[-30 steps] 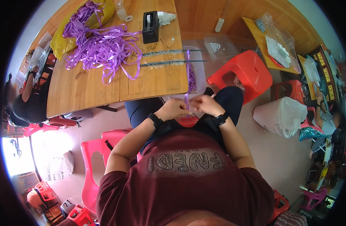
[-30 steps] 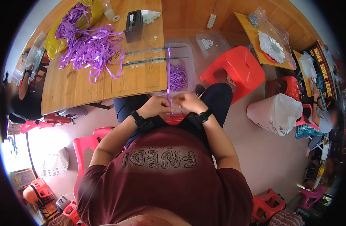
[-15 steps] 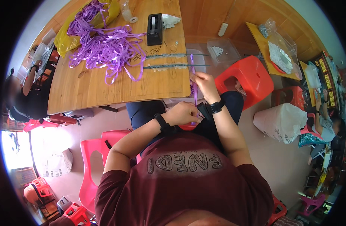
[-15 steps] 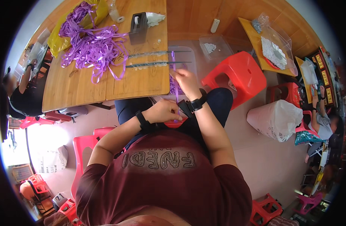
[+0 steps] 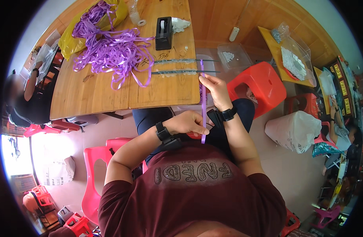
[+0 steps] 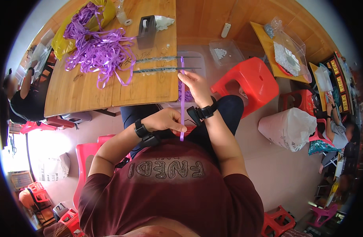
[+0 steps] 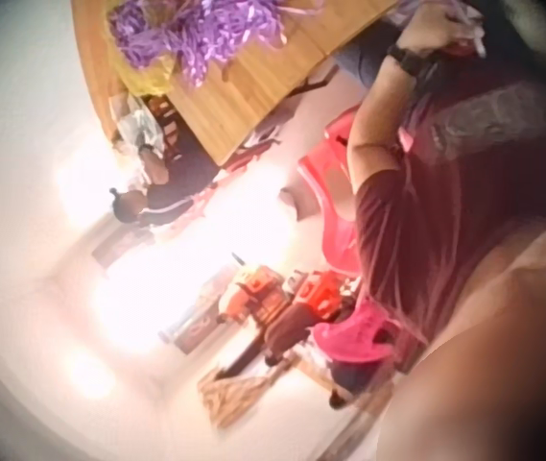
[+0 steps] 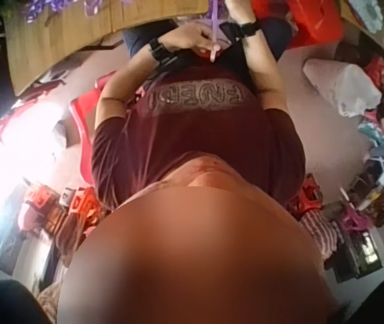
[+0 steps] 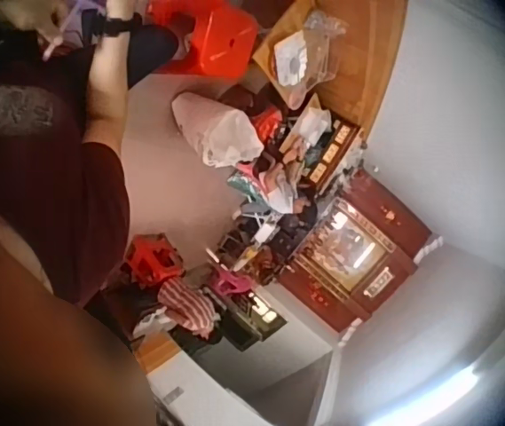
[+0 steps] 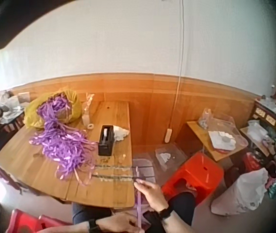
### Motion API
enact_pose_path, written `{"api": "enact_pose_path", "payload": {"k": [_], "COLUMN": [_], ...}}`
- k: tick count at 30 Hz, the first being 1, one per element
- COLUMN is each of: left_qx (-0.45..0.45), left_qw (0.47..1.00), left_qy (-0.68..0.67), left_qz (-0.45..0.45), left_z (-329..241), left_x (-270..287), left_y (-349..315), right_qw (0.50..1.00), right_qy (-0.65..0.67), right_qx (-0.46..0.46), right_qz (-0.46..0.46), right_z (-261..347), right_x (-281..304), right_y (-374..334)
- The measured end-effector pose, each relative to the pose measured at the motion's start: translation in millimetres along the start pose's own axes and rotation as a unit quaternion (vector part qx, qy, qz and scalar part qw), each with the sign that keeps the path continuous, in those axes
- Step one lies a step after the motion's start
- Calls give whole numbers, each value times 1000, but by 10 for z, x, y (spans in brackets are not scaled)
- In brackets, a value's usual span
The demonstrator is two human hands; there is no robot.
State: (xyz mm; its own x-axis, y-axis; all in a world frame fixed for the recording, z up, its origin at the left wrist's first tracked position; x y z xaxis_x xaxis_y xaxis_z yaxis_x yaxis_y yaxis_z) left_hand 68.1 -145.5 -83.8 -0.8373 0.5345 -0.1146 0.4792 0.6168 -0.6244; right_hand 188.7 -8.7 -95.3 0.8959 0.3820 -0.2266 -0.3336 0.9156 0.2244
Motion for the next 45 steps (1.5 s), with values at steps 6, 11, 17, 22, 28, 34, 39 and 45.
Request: {"api": "enact_pose_path", "payload": {"k": [6, 11, 17, 22, 28, 34, 39, 45], "left_qx": [-14, -23, -11, -10, 2, 12, 16, 16], "left_qw": [999, 999, 998, 1000, 999, 996, 986, 959], "left_qy": [25, 29, 56, 26, -4, -56, -123, -239], "left_qz": [-25, -35, -25, 15, 36, 75, 107, 153], "left_z": [-222, -315, -425, -327, -325, -311, -293, -339], "left_x": [-51, -97, -95, -96, -129, -150, -143, -158], "left_y": [-187, -255, -294, -147, -78, -78, -84, -167], "right_qw": [999, 999, 985, 979, 968, 969, 971, 978], "right_qy": [-40, -6, 95, 121, 182, 176, 172, 156], "right_qx": [-5, -31, -145, -166, -173, -170, -161, -138], "right_qz": [-8, -18, 23, 8, 12, 25, 38, 28], "right_z": [113, 177, 181, 102, 32, 18, 48, 98], "right_x": [-34, -53, 3, 2, 39, 65, 46, 26], "right_y": [-84, -90, -55, -72, -50, -37, -47, -39]}}
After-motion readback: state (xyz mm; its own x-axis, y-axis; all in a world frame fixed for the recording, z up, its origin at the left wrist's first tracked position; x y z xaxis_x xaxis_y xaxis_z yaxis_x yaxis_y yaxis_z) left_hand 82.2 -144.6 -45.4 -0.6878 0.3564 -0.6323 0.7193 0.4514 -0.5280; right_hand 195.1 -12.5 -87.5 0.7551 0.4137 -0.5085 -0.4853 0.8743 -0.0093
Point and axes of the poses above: each hand's wrist, its own y-axis towards the middle knuckle, its own x-axis out of the back of the hand, z = x × y, the point moved 2 cm from there along y, towards the middle knuckle, and after that the axes turned 15 degrees about x, right-handed, at the moved point
